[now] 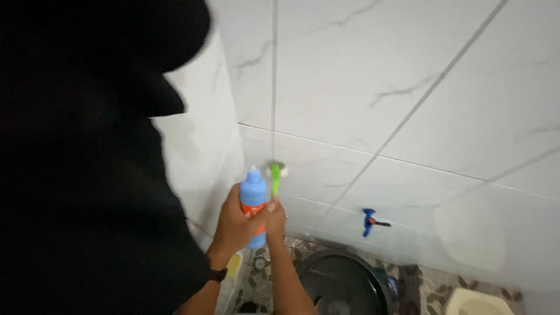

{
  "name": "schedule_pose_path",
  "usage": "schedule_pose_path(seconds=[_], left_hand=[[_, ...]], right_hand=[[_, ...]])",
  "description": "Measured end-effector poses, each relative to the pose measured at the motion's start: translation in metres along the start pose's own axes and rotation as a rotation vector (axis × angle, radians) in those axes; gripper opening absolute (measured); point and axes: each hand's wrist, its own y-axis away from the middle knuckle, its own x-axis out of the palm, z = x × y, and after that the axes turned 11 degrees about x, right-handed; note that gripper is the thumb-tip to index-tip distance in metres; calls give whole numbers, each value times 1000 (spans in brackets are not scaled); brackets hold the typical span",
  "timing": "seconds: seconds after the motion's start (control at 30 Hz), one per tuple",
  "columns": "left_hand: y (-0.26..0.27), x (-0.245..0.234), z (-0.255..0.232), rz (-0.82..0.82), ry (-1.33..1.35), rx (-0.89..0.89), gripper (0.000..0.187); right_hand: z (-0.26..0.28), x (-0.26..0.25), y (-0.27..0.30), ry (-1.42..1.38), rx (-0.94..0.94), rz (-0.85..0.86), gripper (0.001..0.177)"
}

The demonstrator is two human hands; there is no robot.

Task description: The person applies liquid cleaner from a blue bottle to white marble-patterned wall tiles and scrubs the grout lines with a green brush. The camera remains in a first-person view focused on the wall area above a squat toilet and bidet.

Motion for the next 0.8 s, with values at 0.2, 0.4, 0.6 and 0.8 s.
schedule_pose_path(seconds=[0.2, 0.4, 0.6, 0.8], left_hand=[[10, 0, 26, -29, 85, -51, 47], [-21, -6, -13, -57, 165, 353, 59], [-29, 5, -12, 25, 434, 127, 47], [-47, 5, -25, -67, 55, 214, 55]], right_hand=[[88, -13, -26, -7, 145, 163, 53], [249, -31, -17, -474, 306, 502, 42], [264, -56, -15, -377, 309, 716, 46], [341, -110, 17, -115, 213, 815, 69]])
